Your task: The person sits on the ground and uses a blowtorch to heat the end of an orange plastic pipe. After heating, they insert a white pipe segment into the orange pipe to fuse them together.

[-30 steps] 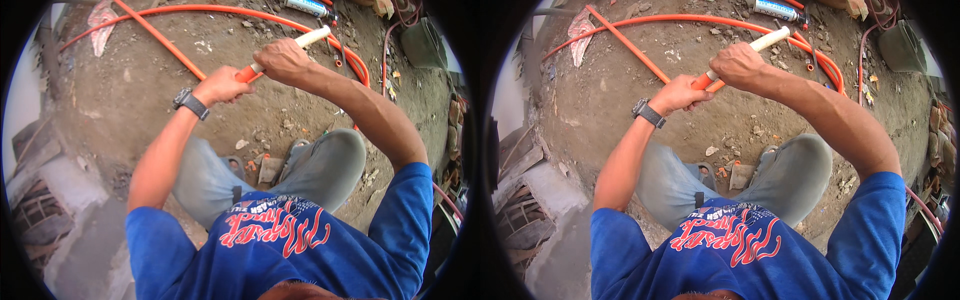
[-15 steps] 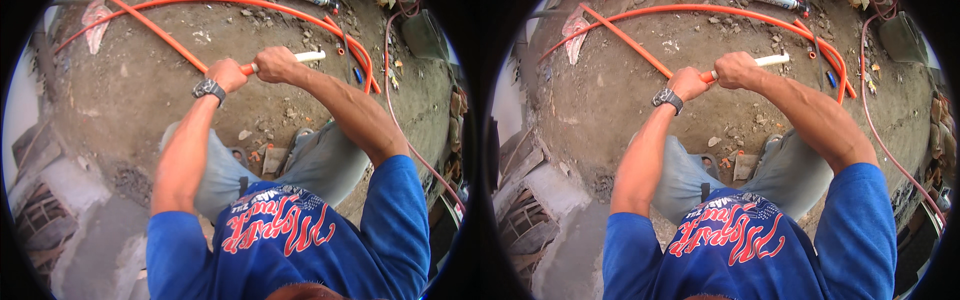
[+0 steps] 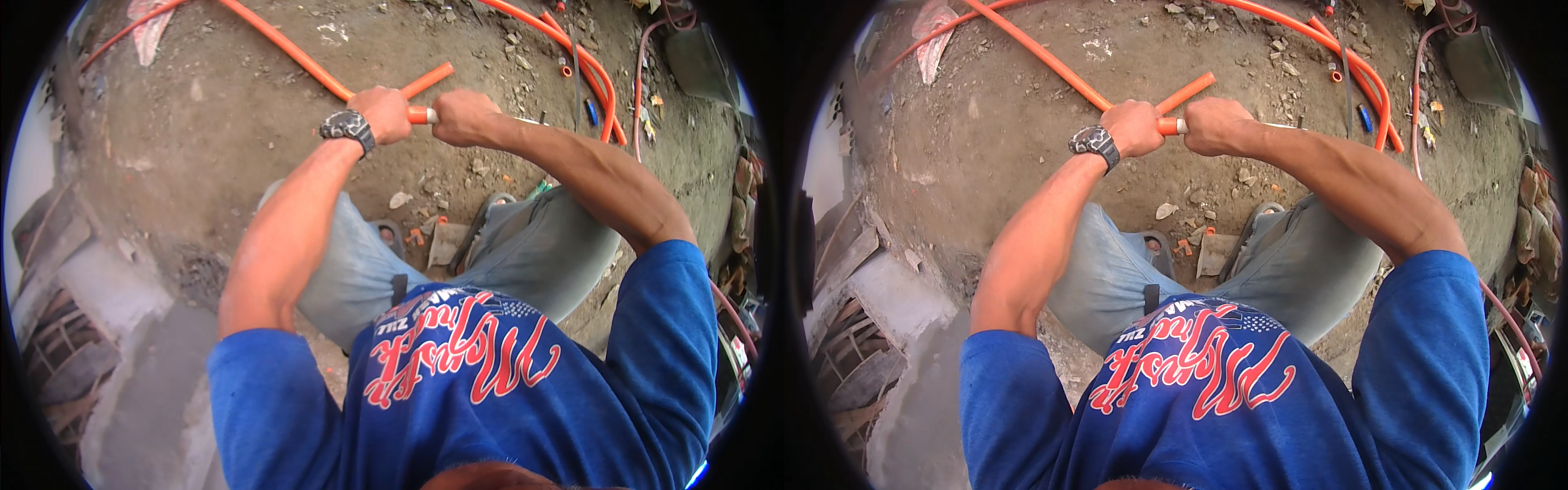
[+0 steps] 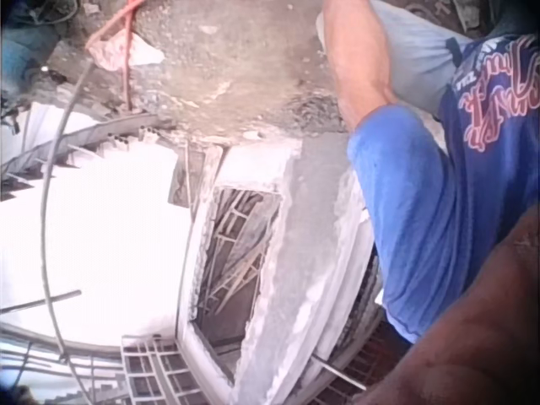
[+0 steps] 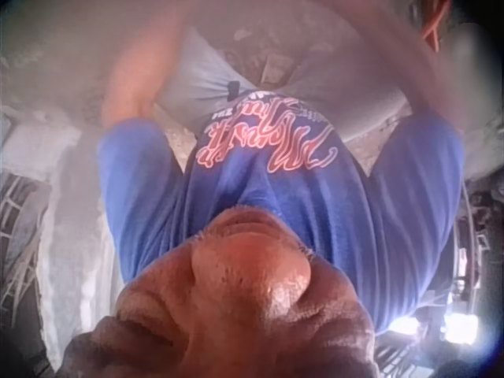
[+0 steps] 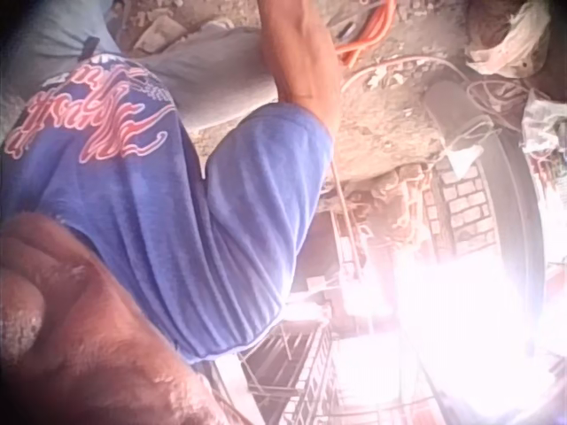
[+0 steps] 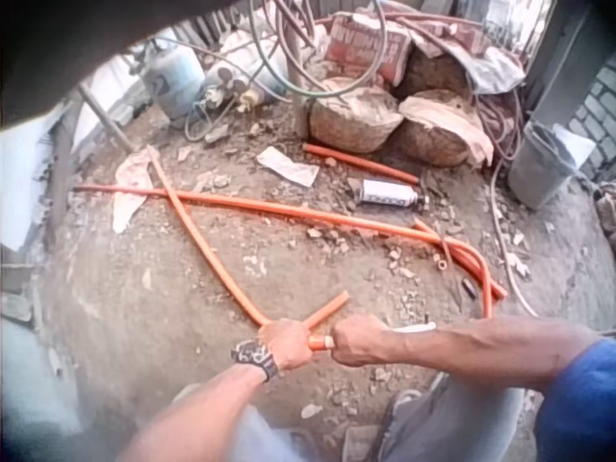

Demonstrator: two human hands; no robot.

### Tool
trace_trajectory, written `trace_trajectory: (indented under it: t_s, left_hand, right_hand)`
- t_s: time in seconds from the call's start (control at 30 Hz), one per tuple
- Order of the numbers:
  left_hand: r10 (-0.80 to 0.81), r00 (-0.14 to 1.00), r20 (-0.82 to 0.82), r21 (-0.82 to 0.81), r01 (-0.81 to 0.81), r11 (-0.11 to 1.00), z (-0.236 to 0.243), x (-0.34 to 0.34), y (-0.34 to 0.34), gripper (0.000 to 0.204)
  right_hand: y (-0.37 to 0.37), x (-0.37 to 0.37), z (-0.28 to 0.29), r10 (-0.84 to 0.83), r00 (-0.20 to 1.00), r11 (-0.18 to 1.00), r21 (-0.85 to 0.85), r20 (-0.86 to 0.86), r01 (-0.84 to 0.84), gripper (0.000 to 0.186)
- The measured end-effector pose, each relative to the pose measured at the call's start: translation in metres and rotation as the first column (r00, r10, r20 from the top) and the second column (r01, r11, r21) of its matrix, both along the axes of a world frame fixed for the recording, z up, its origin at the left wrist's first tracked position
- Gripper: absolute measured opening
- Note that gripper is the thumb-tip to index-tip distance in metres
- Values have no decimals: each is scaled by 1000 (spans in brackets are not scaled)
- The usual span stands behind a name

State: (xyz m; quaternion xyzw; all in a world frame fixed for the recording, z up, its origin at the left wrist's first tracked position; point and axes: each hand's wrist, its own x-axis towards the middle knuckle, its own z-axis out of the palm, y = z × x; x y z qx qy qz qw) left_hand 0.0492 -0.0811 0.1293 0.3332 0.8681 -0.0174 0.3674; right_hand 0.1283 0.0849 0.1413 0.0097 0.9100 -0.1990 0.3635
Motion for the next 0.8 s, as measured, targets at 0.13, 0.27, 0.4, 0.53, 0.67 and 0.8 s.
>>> trace_trajectory:
  t_s: [0.13, 0.27, 0.4, 0.53, 0.67, 0.8]
  left_hand:
    - [-6, 1000, -24, 33, 7, 999, -5, 0, 1, 27]
    - [94, 995, 27, 33, -95, 995, -2, 1, 7, 28]
    - [234, 947, 219, 128, -266, 956, -17, -6, -5, 29]
    - [447, 677, 585, -59, -514, 856, -3, -13, -3, 28]
    - [464, 644, 607, -101, -517, 850, -7, -10, -9, 30]
    - [228, 937, 263, 89, -259, 962, -10, 1, -12, 39]
  right_hand:
    - [3, -1, -3, -29, 999, 999, -23, 25, 29, 22]
    - [12, -10, -4, 38, 999, 999, 8, 5, -38, 21]
    - [15, -22, 6, 230, 939, 972, 116, -256, -206, 17]
    - [18, -25, 0, 324, 854, 943, 207, -407, -259, 15]
    - [15, -23, 0, 321, 862, 946, 171, -391, -275, 15]
    - [12, -24, -5, 214, 973, 977, 21, -89, -213, 17]
